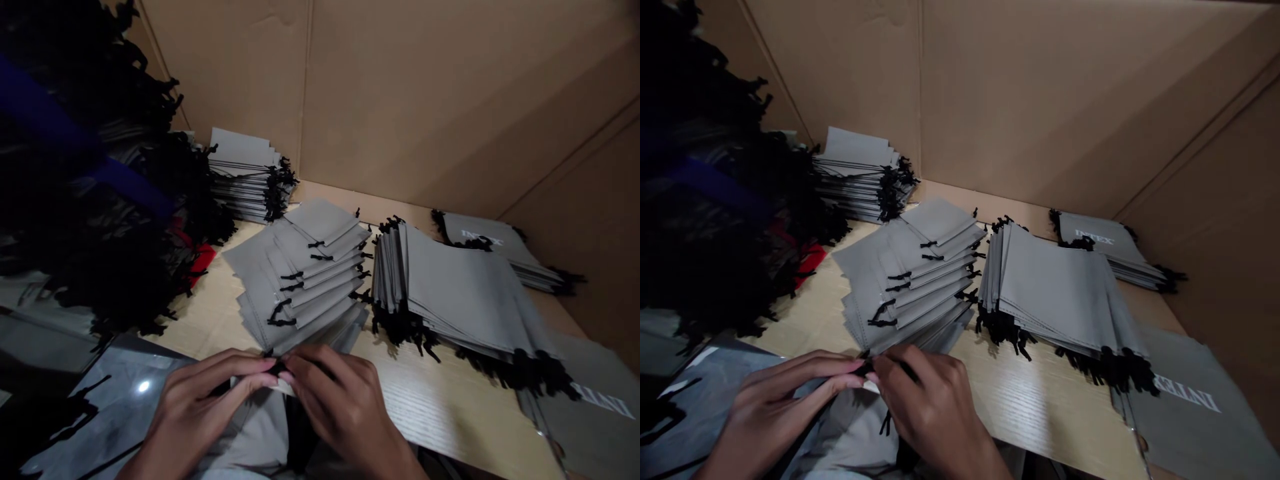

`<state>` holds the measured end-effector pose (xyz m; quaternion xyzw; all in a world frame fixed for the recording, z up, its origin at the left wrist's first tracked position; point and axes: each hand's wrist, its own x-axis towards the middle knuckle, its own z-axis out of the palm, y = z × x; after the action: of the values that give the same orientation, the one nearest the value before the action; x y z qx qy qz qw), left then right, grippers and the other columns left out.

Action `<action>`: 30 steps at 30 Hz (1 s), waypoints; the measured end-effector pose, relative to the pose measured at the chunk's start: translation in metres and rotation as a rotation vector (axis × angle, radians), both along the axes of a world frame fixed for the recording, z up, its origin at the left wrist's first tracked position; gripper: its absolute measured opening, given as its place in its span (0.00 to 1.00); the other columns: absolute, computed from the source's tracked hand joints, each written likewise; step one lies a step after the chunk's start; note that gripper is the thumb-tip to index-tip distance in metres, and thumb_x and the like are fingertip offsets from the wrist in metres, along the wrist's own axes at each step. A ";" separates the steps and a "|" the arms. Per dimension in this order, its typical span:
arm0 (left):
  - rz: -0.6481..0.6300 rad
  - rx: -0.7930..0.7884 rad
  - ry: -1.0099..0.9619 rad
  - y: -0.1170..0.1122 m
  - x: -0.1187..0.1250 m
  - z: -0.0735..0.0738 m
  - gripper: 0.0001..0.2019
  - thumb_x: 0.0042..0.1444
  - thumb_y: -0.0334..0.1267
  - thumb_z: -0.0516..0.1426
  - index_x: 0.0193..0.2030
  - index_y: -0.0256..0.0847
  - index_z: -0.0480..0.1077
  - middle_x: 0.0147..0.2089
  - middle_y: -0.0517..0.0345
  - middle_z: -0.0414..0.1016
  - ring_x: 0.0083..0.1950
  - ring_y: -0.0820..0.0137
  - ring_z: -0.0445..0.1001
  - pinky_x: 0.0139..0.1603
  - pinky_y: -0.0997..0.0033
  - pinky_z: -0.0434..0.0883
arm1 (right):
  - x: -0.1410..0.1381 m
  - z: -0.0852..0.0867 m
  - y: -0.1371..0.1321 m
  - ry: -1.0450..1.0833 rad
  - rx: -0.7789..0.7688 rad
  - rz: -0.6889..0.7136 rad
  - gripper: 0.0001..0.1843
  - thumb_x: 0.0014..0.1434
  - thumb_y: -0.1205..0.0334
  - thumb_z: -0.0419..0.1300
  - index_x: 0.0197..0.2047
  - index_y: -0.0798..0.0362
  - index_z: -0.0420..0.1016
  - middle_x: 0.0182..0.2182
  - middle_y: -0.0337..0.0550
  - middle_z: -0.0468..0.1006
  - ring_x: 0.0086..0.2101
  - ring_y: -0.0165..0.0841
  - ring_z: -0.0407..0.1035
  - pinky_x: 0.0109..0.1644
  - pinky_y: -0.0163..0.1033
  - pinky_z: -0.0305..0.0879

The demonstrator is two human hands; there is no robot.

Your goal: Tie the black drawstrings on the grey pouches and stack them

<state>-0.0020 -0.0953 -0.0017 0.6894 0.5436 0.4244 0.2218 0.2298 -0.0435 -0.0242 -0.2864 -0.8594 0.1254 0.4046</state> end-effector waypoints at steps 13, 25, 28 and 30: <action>-0.022 0.015 0.011 0.002 0.005 -0.008 0.24 0.62 0.35 0.72 0.64 0.59 0.80 0.55 0.63 0.90 0.45 0.68 0.90 0.51 0.76 0.85 | 0.001 -0.001 0.001 -0.015 0.020 0.004 0.09 0.77 0.67 0.59 0.56 0.55 0.78 0.46 0.46 0.86 0.38 0.33 0.82 0.40 0.35 0.75; -0.102 0.021 0.058 -0.001 0.008 -0.009 0.19 0.68 0.27 0.63 0.56 0.60 0.84 0.55 0.68 0.90 0.53 0.68 0.89 0.58 0.75 0.83 | -0.001 -0.008 0.001 -0.026 0.047 -0.027 0.09 0.76 0.72 0.55 0.51 0.53 0.76 0.40 0.43 0.85 0.31 0.31 0.76 0.34 0.37 0.66; -0.078 0.018 0.010 0.003 0.014 -0.002 0.16 0.68 0.27 0.64 0.51 0.57 0.84 0.49 0.67 0.90 0.48 0.70 0.89 0.52 0.78 0.83 | -0.001 -0.006 0.001 -0.044 0.047 -0.024 0.10 0.76 0.71 0.53 0.48 0.53 0.75 0.36 0.41 0.82 0.29 0.32 0.72 0.32 0.38 0.60; -0.072 0.018 -0.001 0.006 0.015 0.002 0.12 0.66 0.28 0.65 0.46 0.53 0.84 0.44 0.66 0.90 0.43 0.70 0.89 0.47 0.79 0.83 | -0.002 -0.004 0.000 -0.073 0.063 -0.028 0.10 0.76 0.71 0.52 0.46 0.52 0.75 0.32 0.39 0.79 0.27 0.32 0.69 0.30 0.40 0.55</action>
<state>0.0131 -0.0894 0.0005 0.7104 0.5144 0.4212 0.2310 0.2282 -0.0434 -0.0284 -0.2899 -0.8729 0.0822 0.3836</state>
